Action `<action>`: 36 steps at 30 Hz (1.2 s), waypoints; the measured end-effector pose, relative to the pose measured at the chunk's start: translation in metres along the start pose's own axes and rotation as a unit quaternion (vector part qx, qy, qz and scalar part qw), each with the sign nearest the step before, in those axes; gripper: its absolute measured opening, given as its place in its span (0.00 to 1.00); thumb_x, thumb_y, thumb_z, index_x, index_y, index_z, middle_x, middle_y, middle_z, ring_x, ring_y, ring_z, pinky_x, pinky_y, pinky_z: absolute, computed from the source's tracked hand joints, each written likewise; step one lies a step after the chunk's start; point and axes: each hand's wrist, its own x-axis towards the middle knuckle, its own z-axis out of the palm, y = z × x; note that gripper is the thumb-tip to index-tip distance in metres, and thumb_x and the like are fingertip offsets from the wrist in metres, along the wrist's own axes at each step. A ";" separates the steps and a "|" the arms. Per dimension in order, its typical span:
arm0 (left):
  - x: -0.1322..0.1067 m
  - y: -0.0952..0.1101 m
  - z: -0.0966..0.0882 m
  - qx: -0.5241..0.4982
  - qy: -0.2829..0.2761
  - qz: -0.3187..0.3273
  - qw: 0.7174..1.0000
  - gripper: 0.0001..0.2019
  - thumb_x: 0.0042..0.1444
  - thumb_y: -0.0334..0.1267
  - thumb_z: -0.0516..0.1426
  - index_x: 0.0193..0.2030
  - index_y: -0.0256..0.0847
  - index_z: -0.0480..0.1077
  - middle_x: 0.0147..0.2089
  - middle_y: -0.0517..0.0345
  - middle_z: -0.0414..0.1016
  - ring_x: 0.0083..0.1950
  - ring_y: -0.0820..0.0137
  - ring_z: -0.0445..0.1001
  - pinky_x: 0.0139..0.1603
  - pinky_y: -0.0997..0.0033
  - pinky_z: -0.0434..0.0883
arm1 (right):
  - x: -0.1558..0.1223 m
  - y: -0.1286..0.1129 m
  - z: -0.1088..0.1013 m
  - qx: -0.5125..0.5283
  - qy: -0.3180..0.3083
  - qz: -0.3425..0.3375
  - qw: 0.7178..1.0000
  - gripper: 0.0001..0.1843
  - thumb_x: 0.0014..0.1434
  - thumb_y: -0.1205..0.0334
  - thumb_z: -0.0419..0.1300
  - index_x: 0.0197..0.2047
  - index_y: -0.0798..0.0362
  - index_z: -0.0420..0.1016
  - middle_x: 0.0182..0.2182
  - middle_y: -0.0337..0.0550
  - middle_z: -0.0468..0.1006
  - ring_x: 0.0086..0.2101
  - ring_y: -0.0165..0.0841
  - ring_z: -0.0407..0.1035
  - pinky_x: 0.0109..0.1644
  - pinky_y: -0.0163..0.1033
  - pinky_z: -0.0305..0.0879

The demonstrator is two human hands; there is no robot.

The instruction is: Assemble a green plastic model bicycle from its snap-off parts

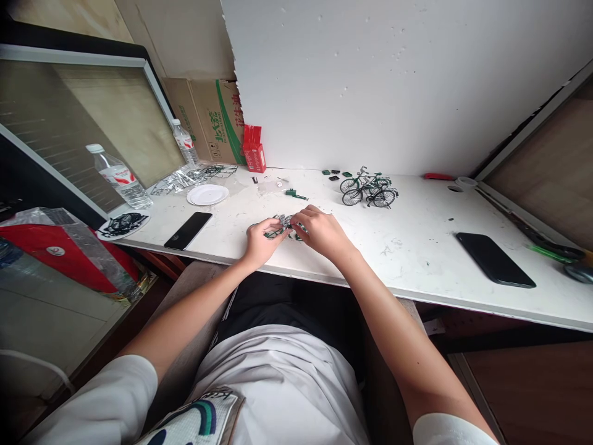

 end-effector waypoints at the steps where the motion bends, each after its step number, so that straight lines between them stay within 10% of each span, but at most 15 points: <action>1: 0.000 0.000 0.000 -0.002 0.000 -0.002 1.000 0.13 0.55 0.41 0.72 0.44 0.40 0.80 0.40 0.48 0.86 0.42 0.58 0.87 0.48 0.60 0.83 | 0.000 0.000 0.001 0.001 0.002 -0.002 1.000 0.12 0.73 0.64 0.56 0.49 0.52 0.81 0.42 0.52 0.84 0.47 0.44 0.75 0.36 0.41 0.65; 36: 0.004 0.003 -0.001 -0.057 0.017 -0.084 0.995 0.17 0.53 0.46 0.73 0.43 0.38 0.78 0.41 0.49 0.85 0.44 0.61 0.86 0.52 0.61 0.82 | -0.001 0.019 0.032 0.182 0.101 -0.003 0.978 0.09 0.70 0.61 0.62 0.44 0.49 0.86 0.40 0.48 0.86 0.39 0.42 0.79 0.42 0.46 0.75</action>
